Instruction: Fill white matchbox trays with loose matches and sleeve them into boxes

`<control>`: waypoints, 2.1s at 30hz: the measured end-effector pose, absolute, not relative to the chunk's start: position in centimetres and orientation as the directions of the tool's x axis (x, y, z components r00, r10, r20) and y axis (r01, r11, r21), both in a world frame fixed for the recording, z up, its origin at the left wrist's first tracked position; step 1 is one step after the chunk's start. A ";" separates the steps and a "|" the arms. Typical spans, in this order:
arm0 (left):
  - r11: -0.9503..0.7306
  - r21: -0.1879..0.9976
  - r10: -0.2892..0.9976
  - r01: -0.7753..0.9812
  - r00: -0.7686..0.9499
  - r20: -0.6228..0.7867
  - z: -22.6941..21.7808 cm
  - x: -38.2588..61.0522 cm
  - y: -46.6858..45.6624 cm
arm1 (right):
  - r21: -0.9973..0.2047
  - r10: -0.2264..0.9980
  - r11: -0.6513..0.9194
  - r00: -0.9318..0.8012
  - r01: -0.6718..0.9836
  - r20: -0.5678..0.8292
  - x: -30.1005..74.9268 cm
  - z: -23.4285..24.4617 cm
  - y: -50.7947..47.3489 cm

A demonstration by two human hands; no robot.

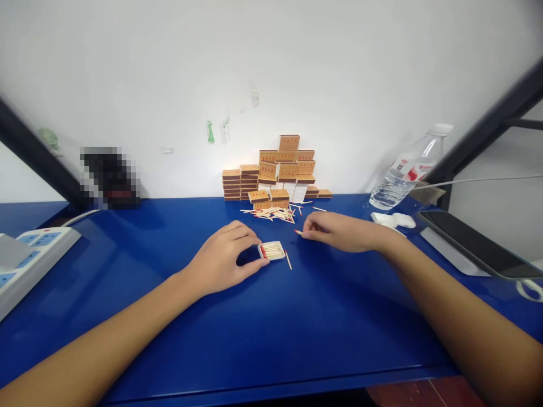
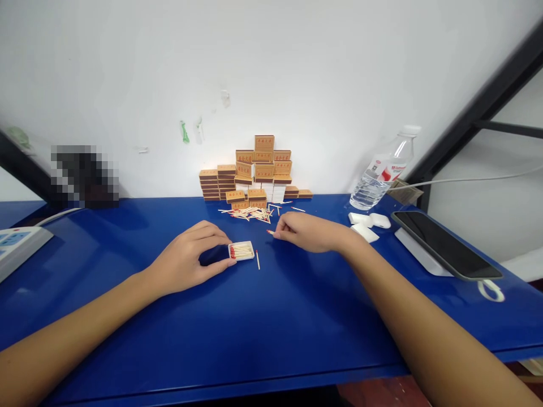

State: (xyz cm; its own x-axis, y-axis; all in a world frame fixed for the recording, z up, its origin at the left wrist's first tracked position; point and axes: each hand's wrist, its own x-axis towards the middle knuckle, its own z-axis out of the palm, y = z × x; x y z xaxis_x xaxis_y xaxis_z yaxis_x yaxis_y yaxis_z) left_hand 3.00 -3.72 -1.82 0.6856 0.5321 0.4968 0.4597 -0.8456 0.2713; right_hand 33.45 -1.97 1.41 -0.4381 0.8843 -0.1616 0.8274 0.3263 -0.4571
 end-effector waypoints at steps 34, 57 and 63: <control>-0.796 0.262 0.577 0.546 0.553 0.601 -2.0 2.8 -3.2 | -0.320 0.855 0.480 -0.517 0.817 -0.035 29.1 0.1 -5.8; -0.831 0.318 0.556 0.456 0.673 0.488 -2.1 3.1 -3.7 | -0.398 0.773 0.625 -0.605 0.672 0.191 28.8 -0.2 -4.9; -0.837 0.302 0.547 0.456 0.679 0.490 -2.1 3.2 -3.8 | -0.395 0.769 0.629 -0.610 0.669 0.191 28.0 -0.7 -5.3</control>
